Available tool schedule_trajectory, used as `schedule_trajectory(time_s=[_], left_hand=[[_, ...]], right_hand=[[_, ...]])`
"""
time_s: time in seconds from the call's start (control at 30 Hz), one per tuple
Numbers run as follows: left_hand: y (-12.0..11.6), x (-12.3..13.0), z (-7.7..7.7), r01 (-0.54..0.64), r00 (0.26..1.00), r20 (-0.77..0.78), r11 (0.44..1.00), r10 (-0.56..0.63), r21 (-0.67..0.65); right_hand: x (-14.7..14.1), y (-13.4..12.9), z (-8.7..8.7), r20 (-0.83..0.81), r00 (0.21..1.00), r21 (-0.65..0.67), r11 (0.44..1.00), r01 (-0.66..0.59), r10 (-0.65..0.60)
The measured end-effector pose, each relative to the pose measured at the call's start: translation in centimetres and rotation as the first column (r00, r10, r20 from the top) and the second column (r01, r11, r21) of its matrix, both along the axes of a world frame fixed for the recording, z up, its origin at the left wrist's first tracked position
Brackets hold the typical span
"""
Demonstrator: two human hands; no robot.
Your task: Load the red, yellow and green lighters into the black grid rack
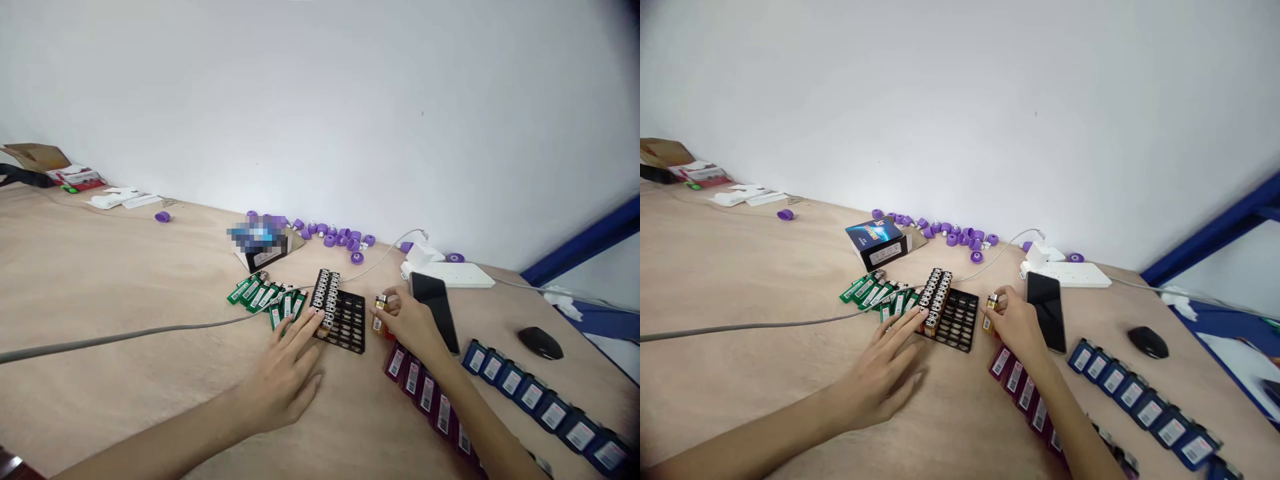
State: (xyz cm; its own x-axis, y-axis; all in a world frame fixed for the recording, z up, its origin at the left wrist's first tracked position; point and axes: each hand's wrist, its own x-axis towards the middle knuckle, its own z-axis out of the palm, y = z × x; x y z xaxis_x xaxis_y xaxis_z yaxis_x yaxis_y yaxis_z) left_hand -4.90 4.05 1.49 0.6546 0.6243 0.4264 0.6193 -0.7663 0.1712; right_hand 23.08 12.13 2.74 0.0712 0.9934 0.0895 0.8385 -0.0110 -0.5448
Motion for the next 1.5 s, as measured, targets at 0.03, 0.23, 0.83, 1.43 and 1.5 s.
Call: schedule_trajectory(time_s=[0.03,0.23,0.83,1.43,1.5], left_hand=[[0.0,0.0,0.0,0.0,1.0,-0.001,1.0,0.0,0.002],[0.0,0.0,-0.1,0.004,1.0,-0.016,1.0,-0.004,-0.008],[0.0,0.1,-0.3,0.007,0.999,0.037,0.999,-0.006,-0.037],[-0.1,-0.8,-0.4,-0.01,1.0,0.022,0.999,0.011,-0.032],[-0.4,-1.7,-0.6,0.002,1.0,0.02,1.0,-0.002,-0.001]], right_hand=[[-0.1,0.1,-0.3,0.027,1.0,0.0,1.0,0.006,-0.006],[-0.1,-0.1,-1.4,0.251,0.963,0.053,0.995,0.088,-0.099],[-6.4,-9.3,-0.9,0.273,0.809,0.495,0.645,-0.582,0.521],[-10.0,-11.6,-2.6,0.23,0.51,-0.065,0.536,-0.842,0.829],[-10.0,-11.6,-2.5,0.221,0.511,-0.065,0.535,-0.842,0.831]])
